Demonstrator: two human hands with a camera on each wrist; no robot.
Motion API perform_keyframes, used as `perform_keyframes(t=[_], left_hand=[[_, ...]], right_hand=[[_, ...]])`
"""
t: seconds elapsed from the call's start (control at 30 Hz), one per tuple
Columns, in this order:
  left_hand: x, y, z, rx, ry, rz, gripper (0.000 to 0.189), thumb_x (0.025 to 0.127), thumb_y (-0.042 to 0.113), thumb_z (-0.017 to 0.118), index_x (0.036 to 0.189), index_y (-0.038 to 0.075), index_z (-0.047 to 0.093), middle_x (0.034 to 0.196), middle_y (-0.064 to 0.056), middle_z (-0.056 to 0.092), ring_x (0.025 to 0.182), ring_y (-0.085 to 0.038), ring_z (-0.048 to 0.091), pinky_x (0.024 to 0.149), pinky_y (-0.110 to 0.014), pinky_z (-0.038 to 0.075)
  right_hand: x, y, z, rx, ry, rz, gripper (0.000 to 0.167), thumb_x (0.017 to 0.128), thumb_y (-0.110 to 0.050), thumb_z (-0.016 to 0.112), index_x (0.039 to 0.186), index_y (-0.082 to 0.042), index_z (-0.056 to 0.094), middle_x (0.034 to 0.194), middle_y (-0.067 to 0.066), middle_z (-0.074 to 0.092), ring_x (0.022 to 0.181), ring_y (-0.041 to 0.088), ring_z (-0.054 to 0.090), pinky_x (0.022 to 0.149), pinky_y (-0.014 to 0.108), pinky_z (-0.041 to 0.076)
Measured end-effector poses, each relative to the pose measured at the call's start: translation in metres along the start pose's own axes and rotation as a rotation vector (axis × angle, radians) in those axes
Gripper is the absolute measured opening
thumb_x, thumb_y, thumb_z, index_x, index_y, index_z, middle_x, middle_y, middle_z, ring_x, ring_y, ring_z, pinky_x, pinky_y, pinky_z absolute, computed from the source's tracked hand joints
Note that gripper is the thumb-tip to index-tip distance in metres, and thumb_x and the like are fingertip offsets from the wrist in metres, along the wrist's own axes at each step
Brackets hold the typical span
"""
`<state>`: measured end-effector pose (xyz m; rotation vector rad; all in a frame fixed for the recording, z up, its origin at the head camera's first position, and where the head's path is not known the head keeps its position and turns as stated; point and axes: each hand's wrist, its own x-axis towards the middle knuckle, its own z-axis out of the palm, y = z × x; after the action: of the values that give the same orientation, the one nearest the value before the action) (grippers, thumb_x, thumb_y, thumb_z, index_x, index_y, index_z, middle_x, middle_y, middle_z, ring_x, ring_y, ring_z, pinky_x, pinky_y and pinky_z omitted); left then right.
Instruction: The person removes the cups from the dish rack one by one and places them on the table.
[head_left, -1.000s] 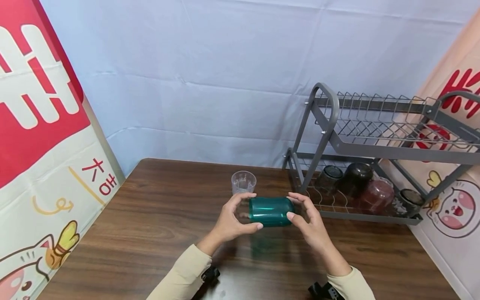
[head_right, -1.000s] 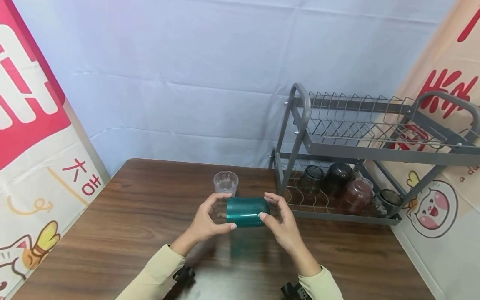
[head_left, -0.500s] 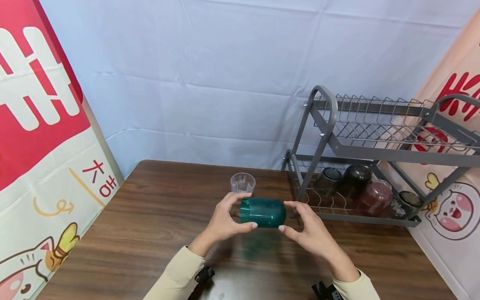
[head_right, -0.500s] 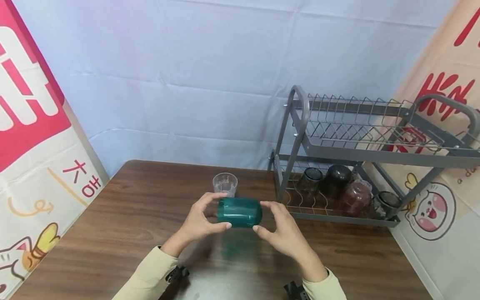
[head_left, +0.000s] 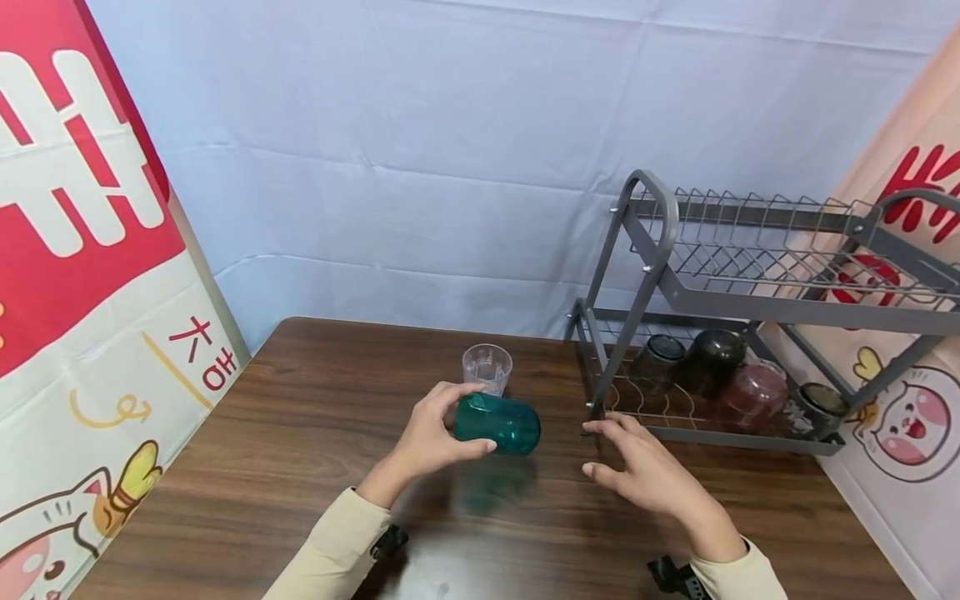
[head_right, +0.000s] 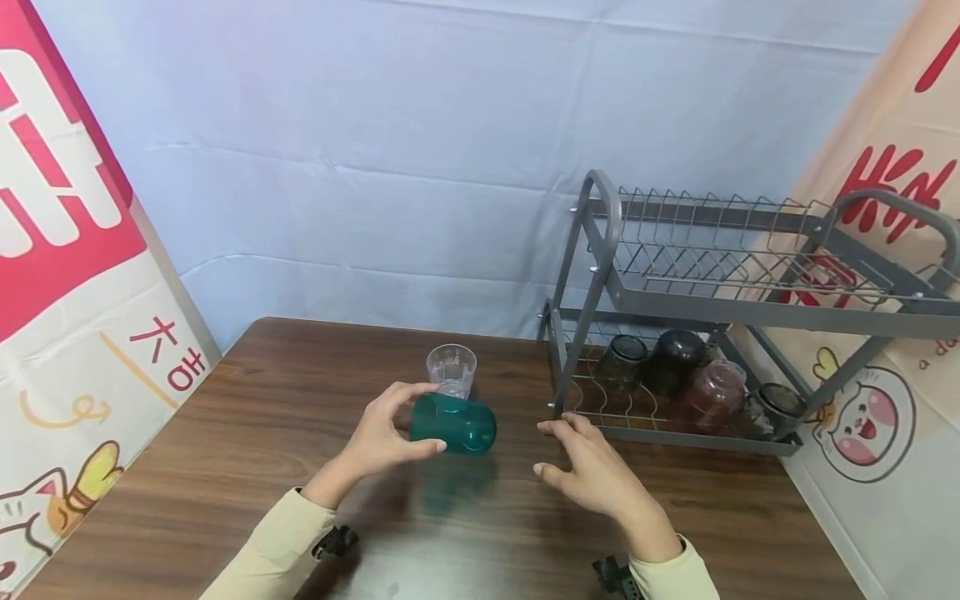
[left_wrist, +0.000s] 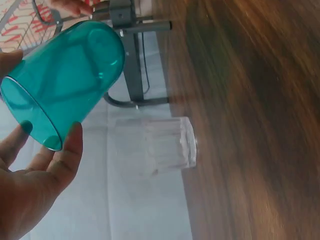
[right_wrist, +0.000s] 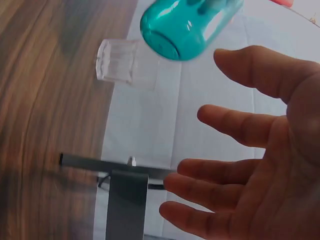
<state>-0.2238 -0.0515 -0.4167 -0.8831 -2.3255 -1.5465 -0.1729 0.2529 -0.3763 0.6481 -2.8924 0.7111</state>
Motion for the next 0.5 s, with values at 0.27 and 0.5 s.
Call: perform_keyframes(t=[0.27, 0.5], left_hand=[[0.005, -0.008, -0.017, 0.121, 0.034, -0.071, 0.069, 0.067, 0.035, 0.082, 0.129, 0.024, 0.055, 0.107, -0.001, 0.053, 0.080, -0.019, 0.054, 0.067, -0.036, 0.049], [0.007, -0.014, -0.022, 0.183, 0.019, -0.118, 0.068, 0.068, 0.041, 0.081, 0.130, 0.028, 0.054, 0.105, -0.001, 0.053, 0.076, -0.019, 0.046, 0.062, -0.035, 0.043]], right_hand=[[0.000, 0.010, -0.012, -0.037, -0.027, -0.002, 0.049, 0.082, -0.026, 0.071, 0.124, -0.004, 0.057, 0.125, 0.025, 0.046, 0.114, 0.045, 0.044, 0.085, 0.058, 0.038], [0.002, 0.016, -0.019, -0.065, -0.024, 0.014, 0.048, 0.082, -0.023, 0.071, 0.123, -0.003, 0.057, 0.122, 0.024, 0.048, 0.113, 0.045, 0.045, 0.085, 0.058, 0.037]])
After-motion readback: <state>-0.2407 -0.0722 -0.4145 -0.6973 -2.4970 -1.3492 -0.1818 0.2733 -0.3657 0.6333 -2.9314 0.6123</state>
